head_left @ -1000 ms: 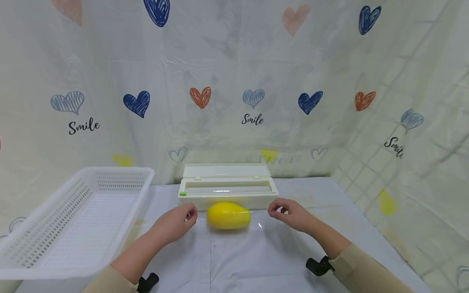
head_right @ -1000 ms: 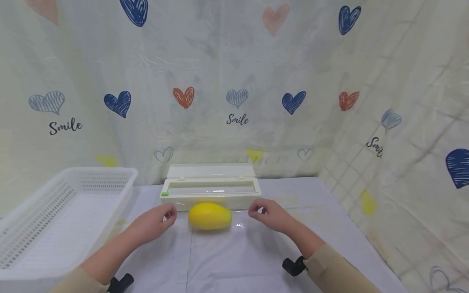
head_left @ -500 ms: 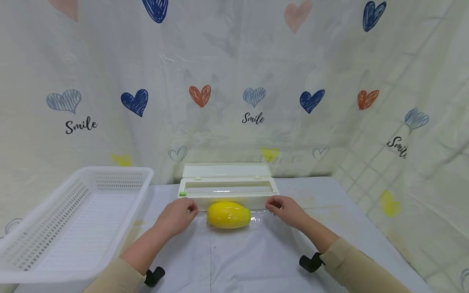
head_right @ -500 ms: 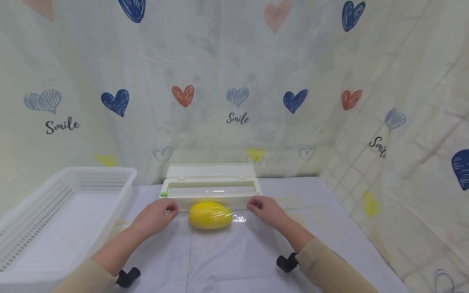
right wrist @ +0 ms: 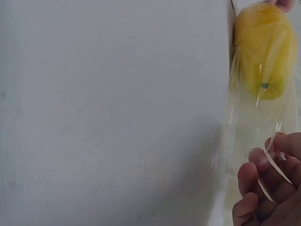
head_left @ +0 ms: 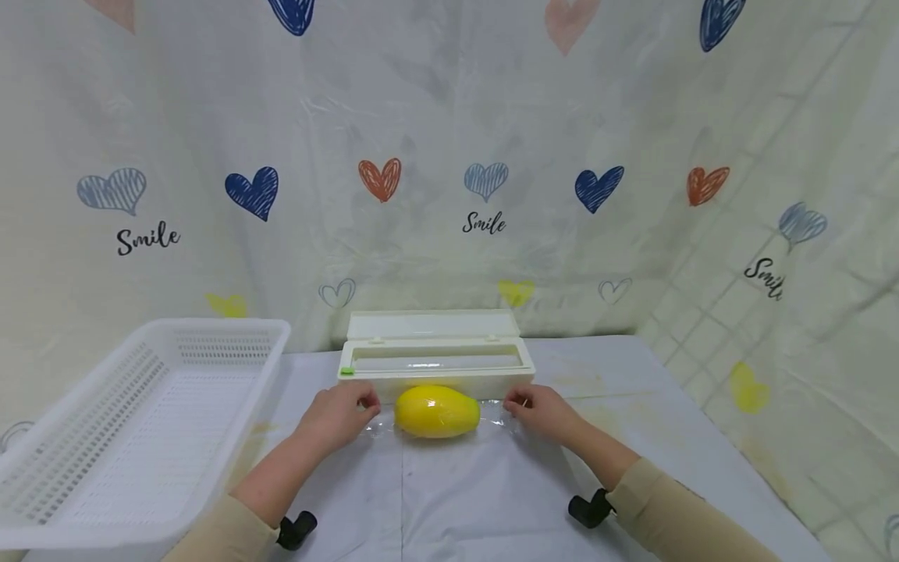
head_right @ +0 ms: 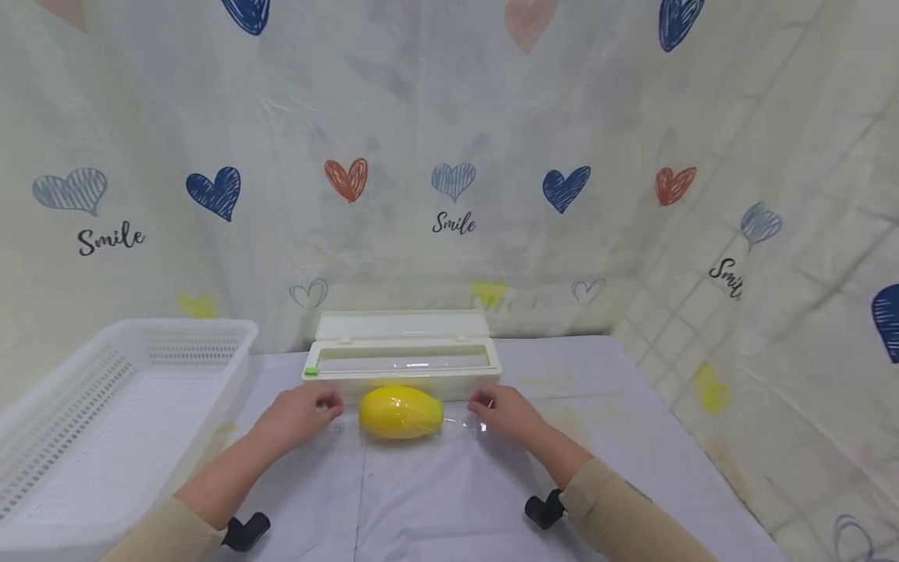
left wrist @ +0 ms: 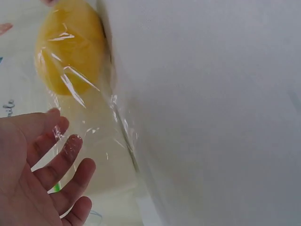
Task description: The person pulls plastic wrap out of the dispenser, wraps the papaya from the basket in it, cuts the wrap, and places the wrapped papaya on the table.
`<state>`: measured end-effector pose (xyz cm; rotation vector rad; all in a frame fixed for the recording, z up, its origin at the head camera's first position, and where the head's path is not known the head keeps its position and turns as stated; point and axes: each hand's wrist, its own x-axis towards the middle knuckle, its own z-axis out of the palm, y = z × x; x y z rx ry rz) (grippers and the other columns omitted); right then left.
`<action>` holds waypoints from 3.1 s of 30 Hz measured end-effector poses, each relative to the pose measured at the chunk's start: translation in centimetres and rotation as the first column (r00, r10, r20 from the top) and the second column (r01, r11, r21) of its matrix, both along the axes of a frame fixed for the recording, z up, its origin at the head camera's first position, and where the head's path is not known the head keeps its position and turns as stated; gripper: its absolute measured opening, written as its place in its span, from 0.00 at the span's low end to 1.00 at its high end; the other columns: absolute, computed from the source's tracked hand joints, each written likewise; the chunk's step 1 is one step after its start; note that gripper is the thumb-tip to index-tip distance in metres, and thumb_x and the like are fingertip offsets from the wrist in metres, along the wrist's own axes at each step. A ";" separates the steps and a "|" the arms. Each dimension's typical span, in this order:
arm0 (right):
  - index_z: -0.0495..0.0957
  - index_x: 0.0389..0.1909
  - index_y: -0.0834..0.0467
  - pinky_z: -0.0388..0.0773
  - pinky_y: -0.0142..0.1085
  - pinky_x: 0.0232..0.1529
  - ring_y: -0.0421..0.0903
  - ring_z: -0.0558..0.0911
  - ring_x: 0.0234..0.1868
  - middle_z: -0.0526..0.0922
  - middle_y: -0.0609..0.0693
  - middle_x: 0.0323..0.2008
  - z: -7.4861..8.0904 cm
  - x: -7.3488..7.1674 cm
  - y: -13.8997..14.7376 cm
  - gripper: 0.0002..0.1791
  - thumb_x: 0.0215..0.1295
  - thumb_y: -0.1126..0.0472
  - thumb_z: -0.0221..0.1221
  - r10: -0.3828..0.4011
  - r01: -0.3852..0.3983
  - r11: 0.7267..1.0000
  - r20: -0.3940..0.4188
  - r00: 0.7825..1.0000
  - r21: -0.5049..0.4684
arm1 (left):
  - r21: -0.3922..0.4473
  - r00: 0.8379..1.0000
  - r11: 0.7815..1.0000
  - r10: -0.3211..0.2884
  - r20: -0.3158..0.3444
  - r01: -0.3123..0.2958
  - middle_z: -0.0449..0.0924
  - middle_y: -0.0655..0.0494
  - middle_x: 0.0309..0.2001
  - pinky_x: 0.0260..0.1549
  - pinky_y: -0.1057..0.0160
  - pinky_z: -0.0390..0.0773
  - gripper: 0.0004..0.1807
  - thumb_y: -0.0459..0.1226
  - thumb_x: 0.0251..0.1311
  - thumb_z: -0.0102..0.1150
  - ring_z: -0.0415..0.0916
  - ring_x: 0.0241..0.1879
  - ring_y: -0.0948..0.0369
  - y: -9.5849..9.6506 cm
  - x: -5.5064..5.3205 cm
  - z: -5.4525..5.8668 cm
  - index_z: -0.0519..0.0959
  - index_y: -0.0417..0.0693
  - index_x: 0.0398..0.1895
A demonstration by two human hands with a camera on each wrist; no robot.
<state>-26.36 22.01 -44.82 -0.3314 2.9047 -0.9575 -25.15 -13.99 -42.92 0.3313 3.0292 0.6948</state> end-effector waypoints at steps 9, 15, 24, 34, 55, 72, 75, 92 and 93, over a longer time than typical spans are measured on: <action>0.81 0.35 0.53 0.72 0.36 0.32 0.44 0.73 0.31 0.78 0.44 0.29 0.0 -0.1 0.0 0.03 0.68 0.59 0.62 -0.019 0.020 0.999 0.035 0.999 -0.035 | -0.042 0.998 0.998 0.054 -0.041 -0.055 0.82 0.64 0.39 0.38 0.54 0.72 0.02 0.43 0.63 0.65 0.73 0.33 0.58 -1.5 0.4 0.4 0.82 0.59 0.37; 0.82 0.37 0.54 0.73 0.37 0.32 0.44 0.73 0.30 0.78 0.44 0.29 0.0 0.0 0.3 0.04 0.68 0.59 0.61 0.000 0.002 0.999 0.036 0.999 -0.052 | -0.025 0.965 0.998 -0.066 -0.253 0.062 0.83 0.62 0.42 0.48 0.52 0.77 0.05 0.41 0.63 0.64 0.79 0.43 0.58 0.1 2.0 0.8 0.84 0.57 0.41; 0.82 0.41 0.56 0.74 0.36 0.32 0.44 0.75 0.30 0.79 0.45 0.31 0.5 0.2 0.6 0.06 0.70 0.58 0.60 -0.015 0.019 0.998 0.070 0.997 -0.063 | -0.261 0.852 0.895 -0.431 -0.298 0.362 0.75 0.58 0.59 0.57 0.48 0.72 0.19 0.45 0.62 0.66 0.70 0.60 0.54 2.7 3.2 0.6 0.81 0.63 0.57; 0.83 0.47 0.53 0.78 0.38 0.38 0.44 0.78 0.39 0.83 0.45 0.39 1.8 1.1 1.2 0.13 0.67 0.51 0.63 -0.066 0.063 0.997 -0.127 0.990 -0.033 | -0.233 0.886 0.912 -0.392 -0.247 0.338 0.73 0.57 0.60 0.63 0.48 0.67 0.22 0.49 0.61 0.66 0.68 0.61 0.54 3.0 1.9 -0.5 0.79 0.62 0.59; 0.77 0.63 0.40 0.78 0.44 0.56 0.51 0.79 0.55 0.76 0.53 0.61 0.7 0.3 -3.7 0.35 0.52 0.41 0.73 0.642 -0.382 0.756 -0.484 0.595 0.532 | -0.125 0.921 0.935 -0.349 -0.175 0.331 0.73 0.59 0.60 0.60 0.46 0.69 0.22 0.48 0.62 0.66 0.72 0.57 0.56 3.5 1.4 -0.4 0.78 0.63 0.59; 0.75 0.65 0.43 0.79 0.40 0.54 0.48 0.81 0.55 0.76 0.50 0.63 0.1 -0.6 -4.2 0.34 0.56 0.47 0.72 0.640 -0.450 0.763 -0.443 0.628 0.464 | -0.077 0.910 0.926 -0.377 -0.174 0.369 0.72 0.59 0.63 0.60 0.49 0.72 0.23 0.45 0.62 0.66 0.72 0.60 0.54 2.5 1.0 -0.6 0.76 0.62 0.61; 0.76 0.65 0.43 0.79 0.40 0.53 0.48 0.80 0.55 0.75 0.49 0.63 0.2 -0.4 -4.2 0.33 0.57 0.48 0.71 0.623 -0.453 0.775 -0.417 0.662 0.440 | -0.073 0.907 0.924 -0.383 -0.177 0.376 0.72 0.59 0.63 0.61 0.50 0.71 0.23 0.44 0.62 0.65 0.71 0.61 0.55 2.4 0.9 -0.7 0.76 0.62 0.61; 0.74 0.67 0.41 0.81 0.36 0.48 0.41 0.79 0.51 0.78 0.43 0.60 2.3 0.0 -4.2 0.32 0.60 0.48 0.69 0.501 -0.474 0.861 -0.146 0.853 0.185 | -0.210 0.817 0.873 -0.486 -0.311 0.440 0.68 0.61 0.69 0.65 0.47 0.66 0.36 0.50 0.54 0.72 0.65 0.67 0.56 2.1 2.3 0.2 0.71 0.65 0.67; 0.74 0.67 0.41 0.81 0.36 0.47 0.40 0.79 0.50 0.78 0.43 0.60 2.6 -0.1 -4.3 0.32 0.60 0.48 0.69 0.501 -0.479 0.862 -0.127 0.856 0.167 | -0.240 0.799 0.857 -0.512 -0.316 0.455 0.67 0.62 0.70 0.65 0.47 0.65 0.37 0.51 0.54 0.72 0.64 0.68 0.56 2.2 2.3 0.1 0.70 0.65 0.68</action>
